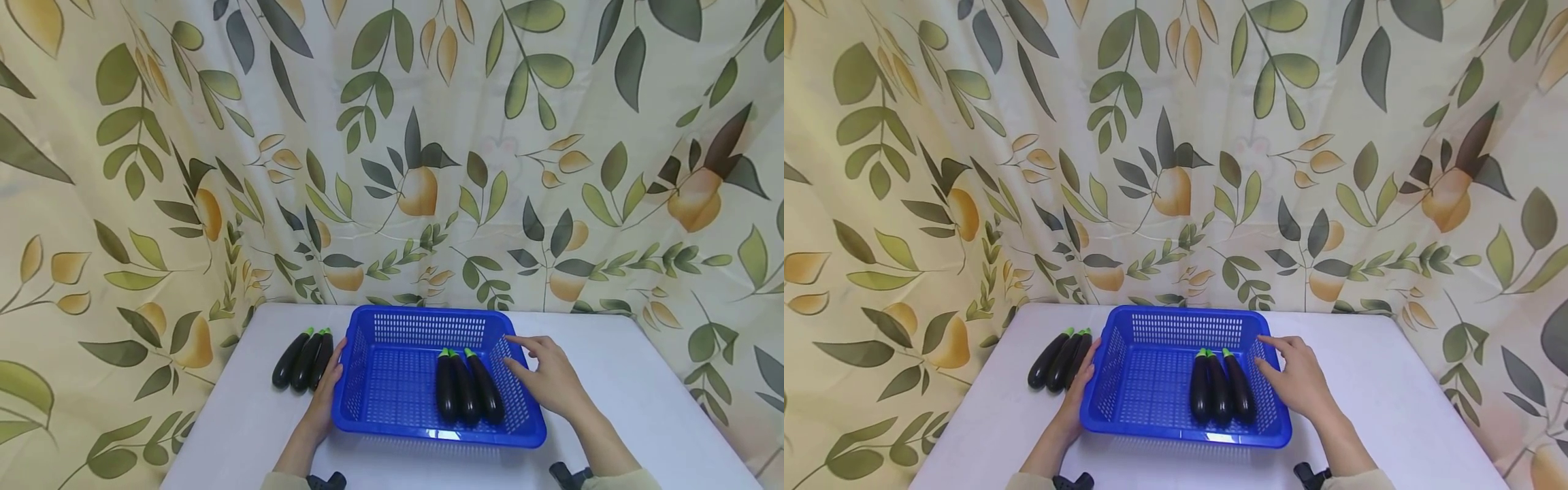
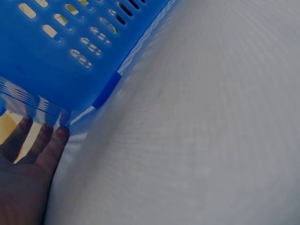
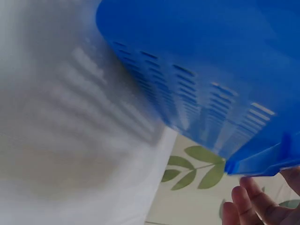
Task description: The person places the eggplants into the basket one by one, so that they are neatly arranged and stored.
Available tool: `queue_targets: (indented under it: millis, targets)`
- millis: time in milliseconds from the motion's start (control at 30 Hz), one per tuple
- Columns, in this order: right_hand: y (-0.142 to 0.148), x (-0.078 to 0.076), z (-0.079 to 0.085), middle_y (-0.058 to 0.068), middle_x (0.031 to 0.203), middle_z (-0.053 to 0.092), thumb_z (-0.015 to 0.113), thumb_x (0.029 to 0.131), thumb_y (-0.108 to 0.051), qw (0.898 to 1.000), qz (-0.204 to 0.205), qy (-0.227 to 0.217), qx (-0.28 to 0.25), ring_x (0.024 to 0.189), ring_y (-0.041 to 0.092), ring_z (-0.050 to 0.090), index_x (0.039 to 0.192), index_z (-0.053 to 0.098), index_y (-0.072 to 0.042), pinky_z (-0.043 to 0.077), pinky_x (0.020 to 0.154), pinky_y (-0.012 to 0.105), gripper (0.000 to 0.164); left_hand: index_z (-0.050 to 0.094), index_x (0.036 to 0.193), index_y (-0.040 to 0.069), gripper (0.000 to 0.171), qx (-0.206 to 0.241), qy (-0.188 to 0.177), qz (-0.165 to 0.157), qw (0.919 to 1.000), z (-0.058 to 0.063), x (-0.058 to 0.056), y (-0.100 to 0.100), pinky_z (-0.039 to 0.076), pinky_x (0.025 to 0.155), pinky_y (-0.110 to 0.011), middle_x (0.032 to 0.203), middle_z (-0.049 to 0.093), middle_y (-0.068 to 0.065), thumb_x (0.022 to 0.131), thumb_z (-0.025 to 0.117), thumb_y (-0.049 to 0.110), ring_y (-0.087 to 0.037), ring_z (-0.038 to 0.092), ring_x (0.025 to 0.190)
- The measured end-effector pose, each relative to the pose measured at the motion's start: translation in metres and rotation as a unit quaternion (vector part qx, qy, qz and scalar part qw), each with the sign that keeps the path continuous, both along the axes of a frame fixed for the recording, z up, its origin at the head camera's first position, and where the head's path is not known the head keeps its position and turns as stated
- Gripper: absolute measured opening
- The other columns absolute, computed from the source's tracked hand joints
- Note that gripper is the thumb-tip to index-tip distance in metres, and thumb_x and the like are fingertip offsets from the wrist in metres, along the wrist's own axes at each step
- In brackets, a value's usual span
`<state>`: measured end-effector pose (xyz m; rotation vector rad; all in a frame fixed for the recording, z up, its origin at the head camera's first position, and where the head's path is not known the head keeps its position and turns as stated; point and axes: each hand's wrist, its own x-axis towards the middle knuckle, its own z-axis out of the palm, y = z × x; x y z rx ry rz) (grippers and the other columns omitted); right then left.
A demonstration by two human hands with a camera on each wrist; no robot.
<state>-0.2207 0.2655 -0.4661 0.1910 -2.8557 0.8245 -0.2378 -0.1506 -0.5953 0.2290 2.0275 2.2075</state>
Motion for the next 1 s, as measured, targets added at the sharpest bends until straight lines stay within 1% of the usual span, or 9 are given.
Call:
queue_targets:
  millis: [100,233,400,700,867,933,1000]
  targets:
    - [0.005,0.0,-0.006,0.03,0.132,0.058,0.072,0.097,-0.028,1.0,-0.003,-0.001,-0.009,0.113,0.043,0.06,0.141,0.063,-0.008,0.057,0.085,0.06,0.049,0.019,0.16,0.053,0.051,0.001,0.002,-0.001,1.0,-0.001,0.0,0.0,-0.002,0.123,-0.074,0.176,0.002,0.01,0.11,0.028,0.051,-0.036,-0.004,0.163]
    - [0.009,0.001,-0.012,0.03,0.134,0.057,0.07,0.099,-0.029,1.0,-0.007,-0.01,-0.018,0.115,0.043,0.059,0.143,0.06,-0.007,0.058,0.085,0.06,0.051,0.02,0.16,0.053,0.051,-0.007,0.002,0.005,1.0,-0.001,0.0,0.0,-0.004,0.122,-0.075,0.176,0.002,0.009,0.11,0.028,0.051,-0.036,-0.006,0.163]
    - [0.013,0.002,-0.019,0.031,0.136,0.055,0.068,0.1,-0.034,0.999,-0.014,-0.027,-0.034,0.118,0.046,0.058,0.145,0.059,-0.008,0.058,0.086,0.061,0.052,0.02,0.159,0.054,0.051,-0.019,0.001,0.009,0.9998,-0.002,0.001,0.0,-0.005,0.121,-0.076,0.176,0.001,0.009,0.109,0.027,0.051,-0.036,-0.007,0.163]
    - [0.017,0.001,-0.032,0.03,0.142,0.05,0.062,0.103,-0.039,0.995,-0.034,-0.047,-0.081,0.122,0.047,0.057,0.148,0.057,-0.01,0.059,0.088,0.06,0.053,0.018,0.161,0.052,0.052,-0.009,0.003,0.004,0.9999,0.0,0.001,-0.001,-0.003,0.122,-0.075,0.176,0.0,0.008,0.11,0.027,0.051,-0.037,-0.006,0.163]
    - [0.018,0.001,-0.041,0.027,0.147,0.048,0.059,0.105,-0.042,0.988,-0.046,-0.071,-0.127,0.126,0.048,0.056,0.15,0.053,-0.013,0.061,0.089,0.056,0.054,0.017,0.161,0.051,0.052,-0.018,0.001,0.007,0.9998,0.001,0.002,0.0,-0.004,0.121,-0.076,0.176,-0.001,0.007,0.11,0.026,0.051,-0.037,-0.007,0.163]
    - [0.018,0.002,-0.045,0.026,0.149,0.047,0.058,0.105,-0.043,0.983,-0.05,-0.086,-0.155,0.129,0.048,0.054,0.152,0.052,-0.015,0.062,0.089,0.054,0.055,0.017,0.162,0.051,0.053,-0.021,0.002,0.008,0.9997,0.002,0.002,0.0,-0.004,0.121,-0.076,0.176,-0.001,0.006,0.11,0.025,0.052,-0.037,-0.007,0.163]
    - [0.018,0.003,-0.048,0.026,0.152,0.044,0.056,0.105,-0.045,0.975,-0.052,-0.105,-0.188,0.131,0.048,0.053,0.154,0.049,-0.017,0.062,0.087,0.052,0.057,0.017,0.162,0.049,0.053,-0.019,0.004,0.007,0.9998,0.002,0.003,0.0,-0.003,0.121,-0.076,0.177,-0.001,0.006,0.11,0.025,0.051,-0.037,-0.006,0.163]
